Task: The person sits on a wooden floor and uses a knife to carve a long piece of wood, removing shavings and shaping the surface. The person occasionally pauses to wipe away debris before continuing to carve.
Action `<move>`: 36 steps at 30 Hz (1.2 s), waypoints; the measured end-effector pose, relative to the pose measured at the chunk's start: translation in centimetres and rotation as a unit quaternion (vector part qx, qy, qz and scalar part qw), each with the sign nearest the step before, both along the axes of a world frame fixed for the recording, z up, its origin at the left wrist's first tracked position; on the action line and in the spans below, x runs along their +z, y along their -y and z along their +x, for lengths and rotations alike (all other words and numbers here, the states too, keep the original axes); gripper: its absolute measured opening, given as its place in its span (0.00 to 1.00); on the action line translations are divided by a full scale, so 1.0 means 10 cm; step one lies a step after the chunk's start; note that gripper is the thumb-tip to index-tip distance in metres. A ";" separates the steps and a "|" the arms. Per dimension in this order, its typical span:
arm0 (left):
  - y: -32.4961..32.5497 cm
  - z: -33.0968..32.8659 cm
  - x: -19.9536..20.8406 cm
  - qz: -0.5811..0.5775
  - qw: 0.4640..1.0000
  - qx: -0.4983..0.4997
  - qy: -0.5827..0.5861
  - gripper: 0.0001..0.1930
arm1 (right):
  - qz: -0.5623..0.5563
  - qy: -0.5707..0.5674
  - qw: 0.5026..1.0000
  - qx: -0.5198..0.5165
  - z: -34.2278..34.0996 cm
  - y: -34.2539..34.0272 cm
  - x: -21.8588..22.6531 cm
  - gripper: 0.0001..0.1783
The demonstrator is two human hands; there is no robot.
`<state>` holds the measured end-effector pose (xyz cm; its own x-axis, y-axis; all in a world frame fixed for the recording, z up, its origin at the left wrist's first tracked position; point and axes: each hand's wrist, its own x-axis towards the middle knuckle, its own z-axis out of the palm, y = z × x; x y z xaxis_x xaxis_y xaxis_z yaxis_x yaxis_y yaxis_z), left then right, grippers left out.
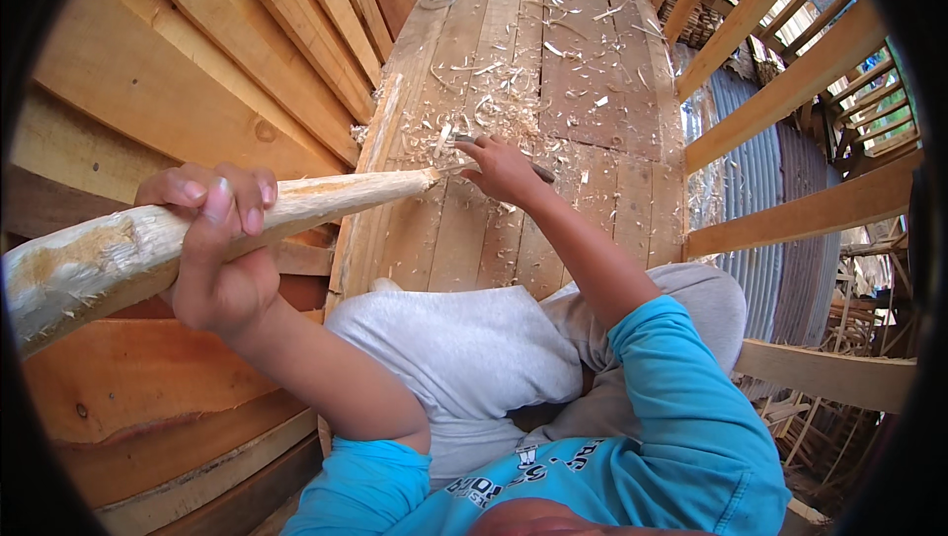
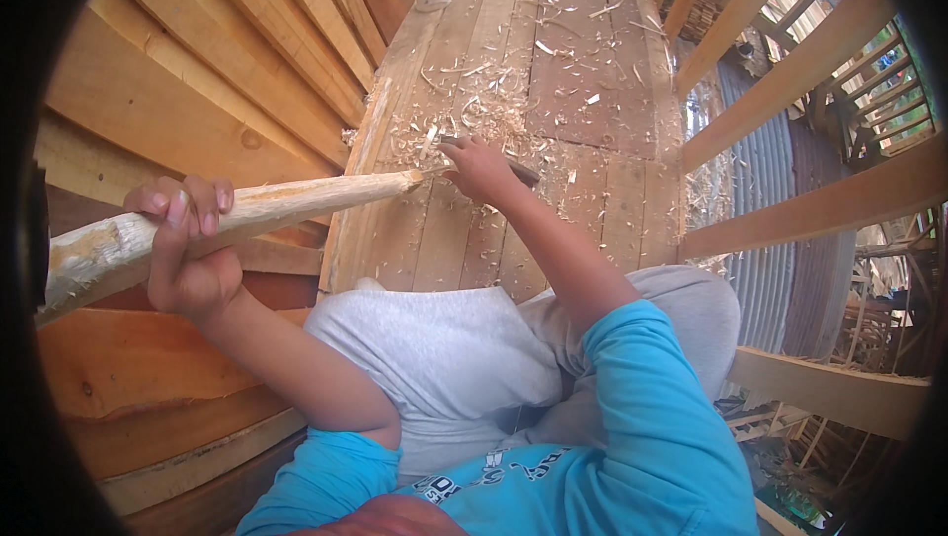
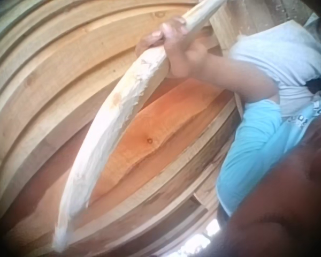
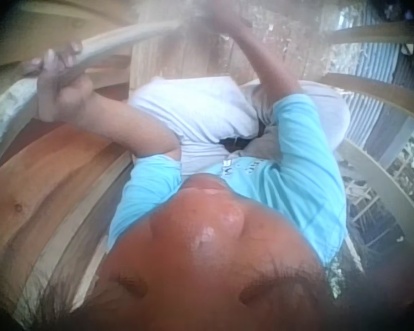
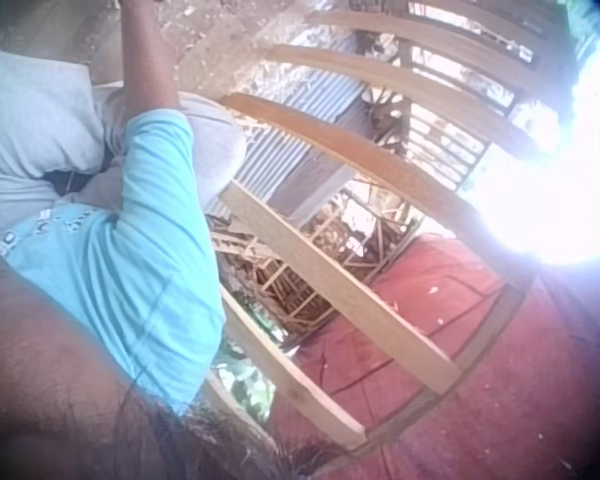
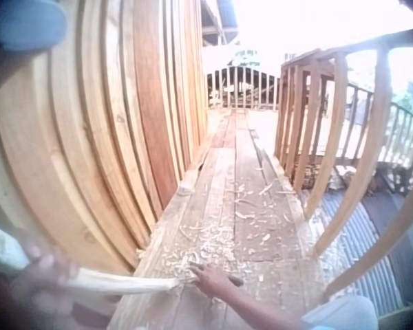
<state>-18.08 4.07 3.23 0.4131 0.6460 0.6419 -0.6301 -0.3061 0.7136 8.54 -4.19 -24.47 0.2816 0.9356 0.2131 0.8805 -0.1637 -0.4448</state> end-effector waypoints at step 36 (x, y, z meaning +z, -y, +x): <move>0.05 0.04 0.03 -0.059 0.997 -0.044 -0.021 0.08 | -0.064 0.049 0.971 -0.223 0.68 0.10 -0.06 0.38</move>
